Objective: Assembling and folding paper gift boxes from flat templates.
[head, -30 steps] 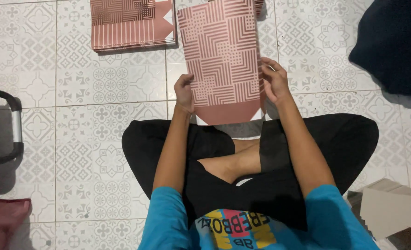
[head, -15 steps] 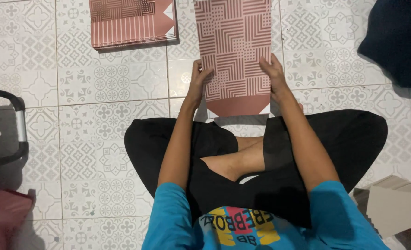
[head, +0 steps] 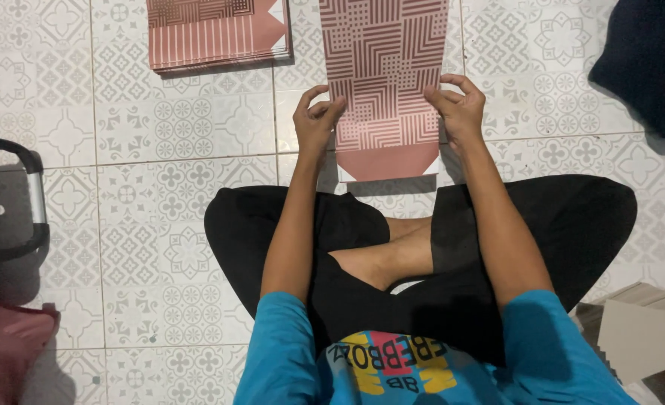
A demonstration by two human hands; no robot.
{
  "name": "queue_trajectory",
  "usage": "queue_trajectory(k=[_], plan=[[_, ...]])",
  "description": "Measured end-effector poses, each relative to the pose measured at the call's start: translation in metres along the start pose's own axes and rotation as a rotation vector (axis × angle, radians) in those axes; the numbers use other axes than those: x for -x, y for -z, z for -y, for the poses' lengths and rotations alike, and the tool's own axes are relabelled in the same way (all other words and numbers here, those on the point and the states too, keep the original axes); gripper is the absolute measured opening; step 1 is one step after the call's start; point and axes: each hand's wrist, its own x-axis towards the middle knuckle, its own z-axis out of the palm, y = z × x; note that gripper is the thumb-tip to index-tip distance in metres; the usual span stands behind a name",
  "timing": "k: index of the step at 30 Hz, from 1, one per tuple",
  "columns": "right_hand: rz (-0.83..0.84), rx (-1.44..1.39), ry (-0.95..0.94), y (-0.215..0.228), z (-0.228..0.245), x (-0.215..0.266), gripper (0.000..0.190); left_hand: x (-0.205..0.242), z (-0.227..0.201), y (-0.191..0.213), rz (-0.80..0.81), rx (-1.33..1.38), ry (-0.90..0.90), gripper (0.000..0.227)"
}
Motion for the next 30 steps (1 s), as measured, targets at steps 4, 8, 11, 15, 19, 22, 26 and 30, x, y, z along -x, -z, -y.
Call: queue_trajectory(k=[4, 8, 11, 15, 19, 22, 26, 30], plan=[[0.153, -0.085, -0.03, 0.008, 0.009, -0.001, 0.038, 0.001, -0.016, 0.001, -0.032, -0.055, 0.104, 0.042], [0.102, -0.049, -0.065, 0.007, 0.006, -0.002, 0.044, 0.001, -0.014, 0.0, -0.029, -0.077, 0.08, 0.034], [0.098, -0.013, -0.026, 0.011, -0.001, -0.005, 0.035, 0.003, -0.021, -0.004, -0.06, -0.097, 0.139, 0.038], [0.133, 0.019, 0.056, 0.012, -0.008, -0.007, 0.025, -0.002, -0.011, 0.003, -0.038, -0.075, 0.212, 0.044], [0.169, -0.026, -0.022, 0.013, -0.005, -0.008, 0.025, -0.005, 0.003, 0.005, 0.175, -0.004, 0.184, 0.032], [0.227, 0.063, -0.05, 0.015, -0.009, -0.009, 0.052, 0.0, 0.0, -0.004, 0.213, -0.079, 0.196, 0.053], [0.239, 0.121, 0.006, 0.017, -0.009, -0.008, 0.044, 0.001, 0.002, -0.005, 0.251, -0.028, 0.164, 0.052], [0.283, 0.106, 0.033, 0.015, -0.011, -0.008, 0.044, 0.002, 0.003, -0.009, 0.171, -0.087, 0.201, 0.05]])
